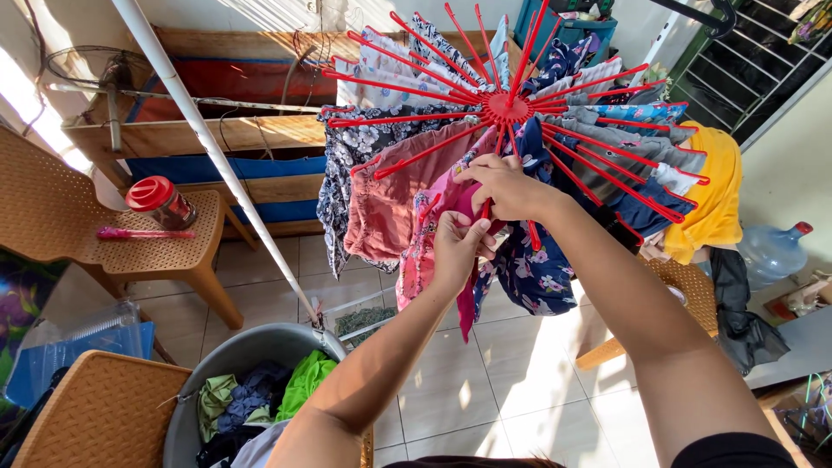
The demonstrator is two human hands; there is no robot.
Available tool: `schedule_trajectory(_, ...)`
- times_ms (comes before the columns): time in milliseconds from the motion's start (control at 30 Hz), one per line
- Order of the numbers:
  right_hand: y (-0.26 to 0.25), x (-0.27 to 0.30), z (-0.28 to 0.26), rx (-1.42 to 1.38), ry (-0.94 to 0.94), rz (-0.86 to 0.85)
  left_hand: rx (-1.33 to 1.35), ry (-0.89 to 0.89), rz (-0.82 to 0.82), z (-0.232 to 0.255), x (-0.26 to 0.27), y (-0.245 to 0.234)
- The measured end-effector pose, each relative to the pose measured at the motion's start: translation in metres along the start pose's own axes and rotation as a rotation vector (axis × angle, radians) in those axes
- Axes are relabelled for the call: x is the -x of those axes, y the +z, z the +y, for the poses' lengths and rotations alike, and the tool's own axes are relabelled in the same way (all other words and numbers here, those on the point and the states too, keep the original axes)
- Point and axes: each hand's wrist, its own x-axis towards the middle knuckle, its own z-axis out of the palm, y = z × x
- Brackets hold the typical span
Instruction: The recorder is hanging wet clothes on a circular laundry rack and hangers.
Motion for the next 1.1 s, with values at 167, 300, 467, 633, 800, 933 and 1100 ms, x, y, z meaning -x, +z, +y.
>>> schedule_trajectory(167, 0.011, 0.003, 0.003, 0.055, -0.001, -0.008, -0.008, -0.046, 0.006, -0.004, -0.003, -0.010)
schedule_trajectory(300, 0.003, 0.006, -0.008, 0.008, 0.092, -0.097, -0.005, -0.116, -0.010, -0.009, 0.003, -0.022)
schedule_trajectory(467, 0.018, 0.004, 0.001, 0.043, 0.146, -0.116, 0.019, -0.187, -0.041, -0.022, 0.001, -0.039)
schedule_trajectory(633, 0.019, 0.000, -0.009, 0.047, 0.223, -0.128, -0.046, -0.258, -0.069, -0.008, 0.012, -0.044)
schedule_trajectory(800, 0.021, -0.007, -0.022, 0.077, 0.206, -0.073, -0.080, -0.284, -0.123, 0.010, 0.028, -0.062)
schedule_trajectory(933, 0.013, -0.020, -0.059, 0.017, 0.165, -0.019, -0.125, -0.251, -0.109, 0.027, 0.025, -0.103)
schedule_trajectory(1100, 0.021, -0.049, -0.122, -0.024, 0.021, 0.148, -0.191, -0.083, -0.133, 0.054, 0.027, -0.189)
